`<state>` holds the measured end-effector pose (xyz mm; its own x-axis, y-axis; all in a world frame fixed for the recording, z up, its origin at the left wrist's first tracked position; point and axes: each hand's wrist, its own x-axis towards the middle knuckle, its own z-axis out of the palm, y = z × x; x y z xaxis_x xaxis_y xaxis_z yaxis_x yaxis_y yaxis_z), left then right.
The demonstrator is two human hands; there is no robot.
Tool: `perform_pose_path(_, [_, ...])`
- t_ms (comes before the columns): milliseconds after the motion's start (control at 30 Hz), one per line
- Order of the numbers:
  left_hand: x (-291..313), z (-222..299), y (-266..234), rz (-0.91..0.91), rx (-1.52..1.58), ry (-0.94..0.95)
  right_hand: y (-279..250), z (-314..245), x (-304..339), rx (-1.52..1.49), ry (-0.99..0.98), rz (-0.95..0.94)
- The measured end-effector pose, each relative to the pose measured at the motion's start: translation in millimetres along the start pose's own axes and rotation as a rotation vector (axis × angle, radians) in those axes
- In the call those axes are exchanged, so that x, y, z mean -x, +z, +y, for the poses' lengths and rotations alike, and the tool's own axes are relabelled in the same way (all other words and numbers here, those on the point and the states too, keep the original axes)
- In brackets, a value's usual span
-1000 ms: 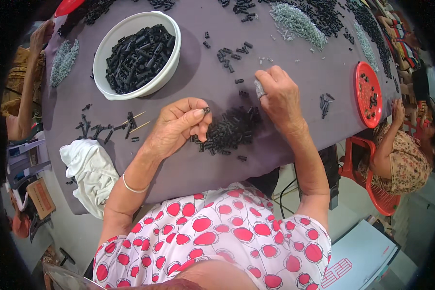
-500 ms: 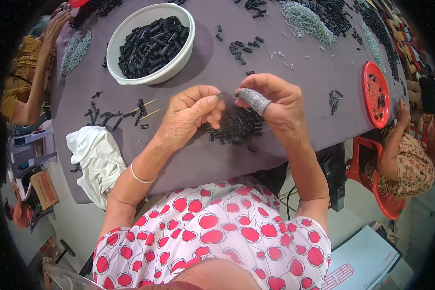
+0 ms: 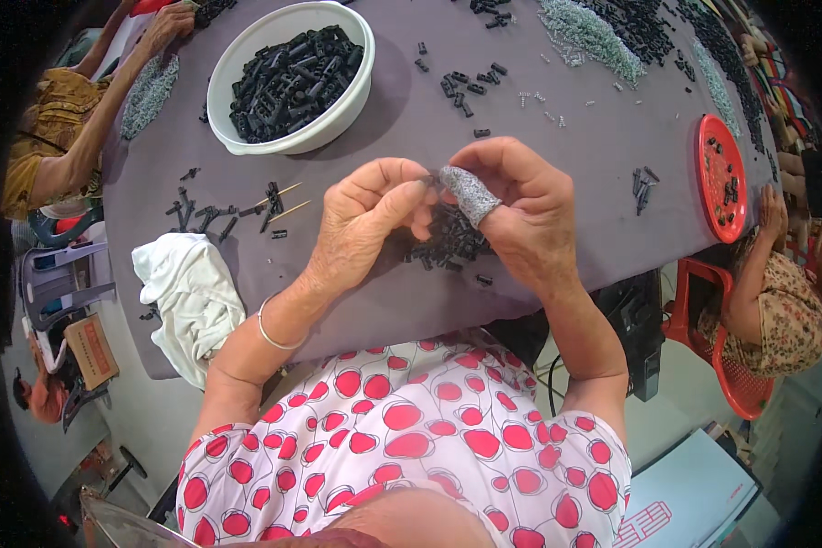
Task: The person repeatedly picks up small plastic components from the table and fits them together by hand to assemble cord locks.
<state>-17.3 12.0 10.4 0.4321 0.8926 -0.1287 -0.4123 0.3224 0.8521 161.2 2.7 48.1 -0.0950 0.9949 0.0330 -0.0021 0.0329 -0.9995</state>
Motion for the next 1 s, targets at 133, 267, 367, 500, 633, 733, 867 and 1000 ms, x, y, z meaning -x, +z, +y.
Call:
perform_pose_path(133, [1.9, -1.1, 2.4, 0.043, 0.003, 0.023, 6.6, 1.6, 1.2, 0.02, -0.004, 0.027])
perform_pose_path(267, [2.1, -5.8, 5.1, 0.093, 0.065, 0.03, 10.2, 5.8, 2.8, 0.101, -0.03, 0.068])
perform_pose_path(367, [4.2, -6.3, 4.4, 0.108, -0.04, 0.048, 13.7, 7.3, 2.9, 0.109, -0.012, 0.096])
perform_pose_path(500, [4.4, -9.7, 5.6, 0.146, -0.095, 0.079, 19.1, 14.4, 2.0, 0.076, -0.024, 0.13])
perform_pose_path(633, [3.6, -11.8, 3.4, 0.193, -0.138, 0.083, 22.4, 18.8, -0.3, 0.052, -0.006, 0.128])
perform_pose_path(733, [2.7, -13.3, 5.9, 0.225, -0.127, 0.105, 28.3, 19.6, -0.9, 0.011, 0.004, 0.135])
perform_pose_path(867, [0.0, -12.6, 7.2, 0.276, -0.041, 0.115, 34.0, 31.0, -2.5, 0.065, -0.118, 0.172])
perform_pose_path(1000, [-1.1, -13.9, -0.3, 0.249, 0.016, 0.075, 31.9, 40.1, -4.3, 0.076, -0.181, 0.139])
